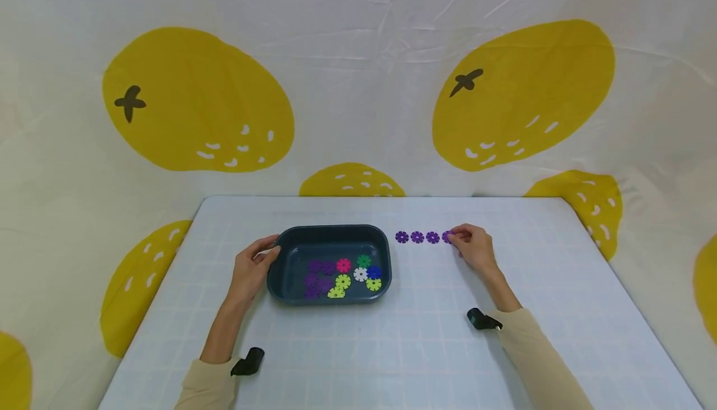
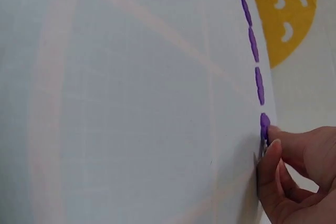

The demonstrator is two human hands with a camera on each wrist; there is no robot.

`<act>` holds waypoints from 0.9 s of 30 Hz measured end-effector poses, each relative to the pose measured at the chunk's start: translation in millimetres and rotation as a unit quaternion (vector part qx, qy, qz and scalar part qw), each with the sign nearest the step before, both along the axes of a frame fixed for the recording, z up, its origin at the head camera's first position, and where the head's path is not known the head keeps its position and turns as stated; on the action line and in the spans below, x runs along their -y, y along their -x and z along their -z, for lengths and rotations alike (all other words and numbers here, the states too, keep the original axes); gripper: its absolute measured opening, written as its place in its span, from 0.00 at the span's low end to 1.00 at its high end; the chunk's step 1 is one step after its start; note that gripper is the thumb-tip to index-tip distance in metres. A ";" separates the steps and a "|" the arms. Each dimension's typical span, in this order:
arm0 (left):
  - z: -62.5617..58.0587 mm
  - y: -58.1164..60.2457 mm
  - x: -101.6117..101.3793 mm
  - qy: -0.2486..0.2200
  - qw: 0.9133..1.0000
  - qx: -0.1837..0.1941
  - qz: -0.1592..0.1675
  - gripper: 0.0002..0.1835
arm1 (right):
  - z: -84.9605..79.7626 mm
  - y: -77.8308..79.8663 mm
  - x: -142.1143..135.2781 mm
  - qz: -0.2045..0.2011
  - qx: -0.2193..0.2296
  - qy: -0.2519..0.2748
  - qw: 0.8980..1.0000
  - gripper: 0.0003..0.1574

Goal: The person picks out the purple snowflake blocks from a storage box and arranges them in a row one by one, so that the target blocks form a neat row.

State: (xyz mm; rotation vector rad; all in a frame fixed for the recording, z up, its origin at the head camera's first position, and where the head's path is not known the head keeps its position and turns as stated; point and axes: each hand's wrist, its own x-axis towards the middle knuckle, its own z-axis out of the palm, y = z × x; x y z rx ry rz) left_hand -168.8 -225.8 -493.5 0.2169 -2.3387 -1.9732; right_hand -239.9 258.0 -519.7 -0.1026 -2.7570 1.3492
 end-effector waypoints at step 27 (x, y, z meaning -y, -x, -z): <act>1.2 -0.4 3.5 -0.001 1.000 0.014 0.006 0.23 | -35.8 -14.3 44.9 -0.065 -0.106 0.020 0.992 0.11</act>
